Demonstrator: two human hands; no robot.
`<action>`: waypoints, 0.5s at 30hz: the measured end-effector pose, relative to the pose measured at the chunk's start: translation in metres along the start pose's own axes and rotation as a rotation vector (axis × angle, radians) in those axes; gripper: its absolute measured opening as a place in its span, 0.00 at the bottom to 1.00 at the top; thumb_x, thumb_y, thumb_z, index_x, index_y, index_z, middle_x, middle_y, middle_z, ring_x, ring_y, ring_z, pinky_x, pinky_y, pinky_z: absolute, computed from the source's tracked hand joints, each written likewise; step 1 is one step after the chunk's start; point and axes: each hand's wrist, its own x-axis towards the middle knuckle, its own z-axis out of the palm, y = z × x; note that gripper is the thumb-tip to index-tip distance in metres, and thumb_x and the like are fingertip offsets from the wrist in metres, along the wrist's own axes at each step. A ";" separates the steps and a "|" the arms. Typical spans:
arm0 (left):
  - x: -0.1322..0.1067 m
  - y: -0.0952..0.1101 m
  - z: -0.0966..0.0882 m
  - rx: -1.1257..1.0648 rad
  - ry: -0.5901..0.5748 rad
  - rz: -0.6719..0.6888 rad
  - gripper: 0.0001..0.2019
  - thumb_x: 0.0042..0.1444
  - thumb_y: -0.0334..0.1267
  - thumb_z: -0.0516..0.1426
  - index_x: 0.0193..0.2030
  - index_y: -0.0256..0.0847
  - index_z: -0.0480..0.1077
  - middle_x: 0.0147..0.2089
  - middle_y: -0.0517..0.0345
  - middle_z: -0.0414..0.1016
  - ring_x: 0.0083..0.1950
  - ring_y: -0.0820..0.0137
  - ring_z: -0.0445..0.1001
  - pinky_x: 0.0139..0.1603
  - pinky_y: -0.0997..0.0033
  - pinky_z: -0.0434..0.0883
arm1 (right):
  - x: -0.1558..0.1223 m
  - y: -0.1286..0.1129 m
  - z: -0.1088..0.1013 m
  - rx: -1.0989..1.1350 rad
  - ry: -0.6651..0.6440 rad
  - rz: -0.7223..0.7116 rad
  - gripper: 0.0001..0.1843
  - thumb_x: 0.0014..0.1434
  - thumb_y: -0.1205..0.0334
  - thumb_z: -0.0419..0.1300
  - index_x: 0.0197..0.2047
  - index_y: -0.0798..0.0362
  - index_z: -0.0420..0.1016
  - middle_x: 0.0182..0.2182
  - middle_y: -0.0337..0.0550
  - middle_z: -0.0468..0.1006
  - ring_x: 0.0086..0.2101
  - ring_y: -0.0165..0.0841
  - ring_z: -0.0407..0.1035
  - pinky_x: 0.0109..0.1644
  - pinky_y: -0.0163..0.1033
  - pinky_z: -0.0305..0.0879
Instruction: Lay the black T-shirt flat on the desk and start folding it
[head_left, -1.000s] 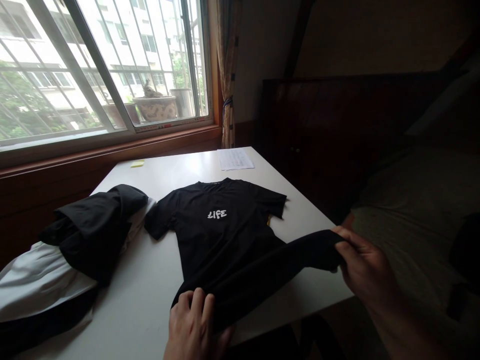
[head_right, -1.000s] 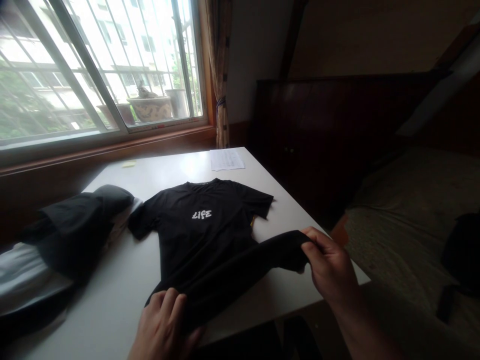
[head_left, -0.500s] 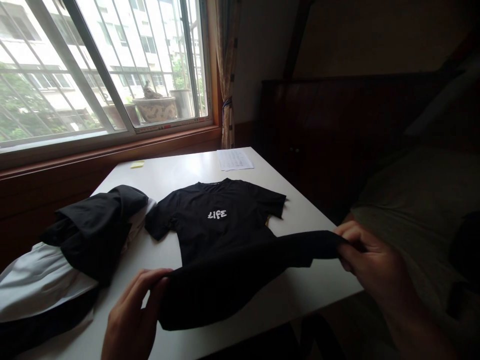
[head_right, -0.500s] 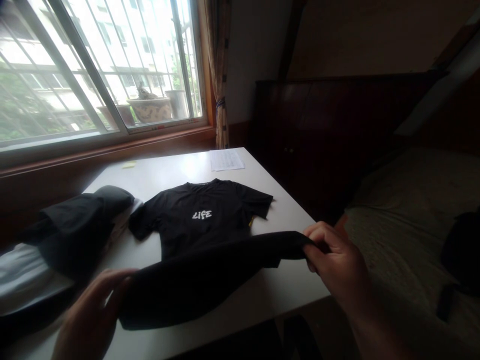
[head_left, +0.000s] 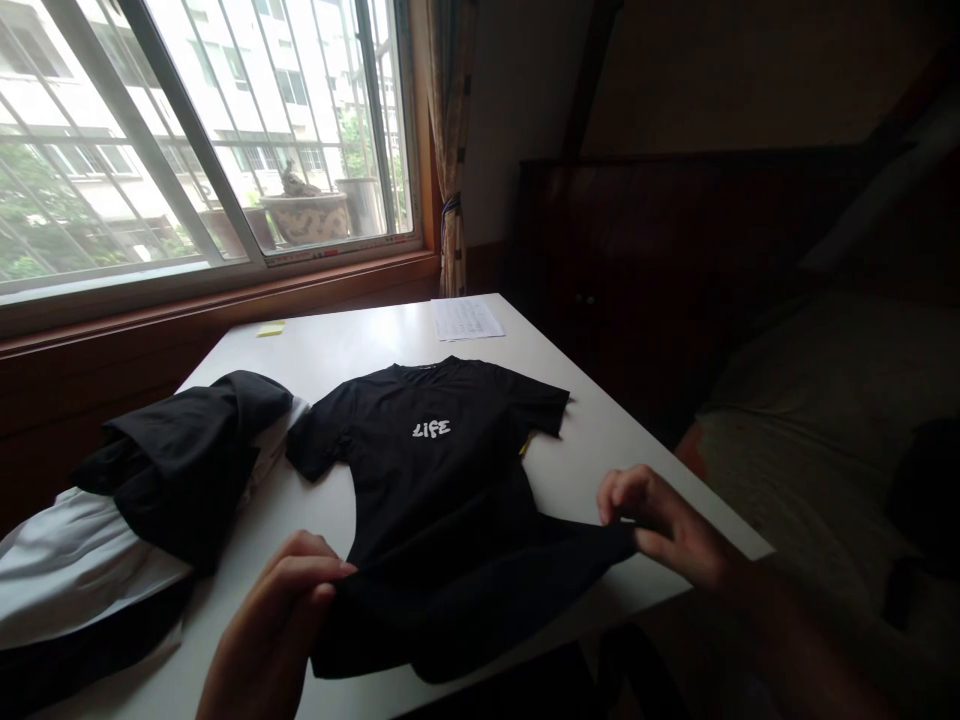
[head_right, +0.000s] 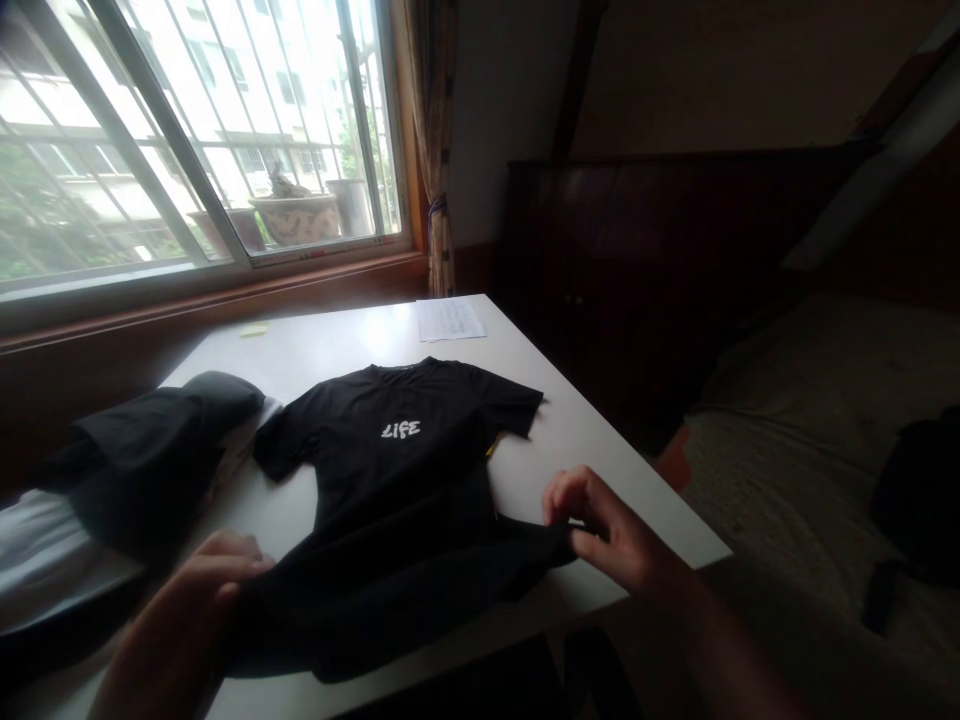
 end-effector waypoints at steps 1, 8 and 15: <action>-0.001 0.001 0.003 0.018 0.010 0.013 0.15 0.65 0.52 0.59 0.36 0.45 0.78 0.39 0.56 0.75 0.37 0.67 0.74 0.34 0.73 0.71 | -0.001 0.003 0.003 -0.084 -0.084 0.021 0.10 0.62 0.51 0.62 0.41 0.47 0.70 0.35 0.41 0.74 0.35 0.37 0.70 0.41 0.43 0.70; -0.002 0.002 0.010 0.172 -0.034 0.140 0.13 0.68 0.48 0.56 0.39 0.46 0.77 0.36 0.57 0.74 0.33 0.70 0.74 0.30 0.75 0.71 | -0.014 -0.001 0.052 -0.518 -0.373 -0.132 0.33 0.45 0.58 0.75 0.54 0.45 0.71 0.53 0.47 0.73 0.51 0.45 0.70 0.56 0.48 0.69; -0.007 0.011 0.018 0.237 -0.015 0.236 0.09 0.71 0.41 0.53 0.44 0.46 0.75 0.38 0.57 0.74 0.35 0.71 0.74 0.32 0.75 0.72 | -0.011 0.017 0.112 -0.778 -0.138 -0.363 0.13 0.58 0.68 0.60 0.46 0.49 0.68 0.40 0.46 0.78 0.40 0.43 0.74 0.45 0.47 0.71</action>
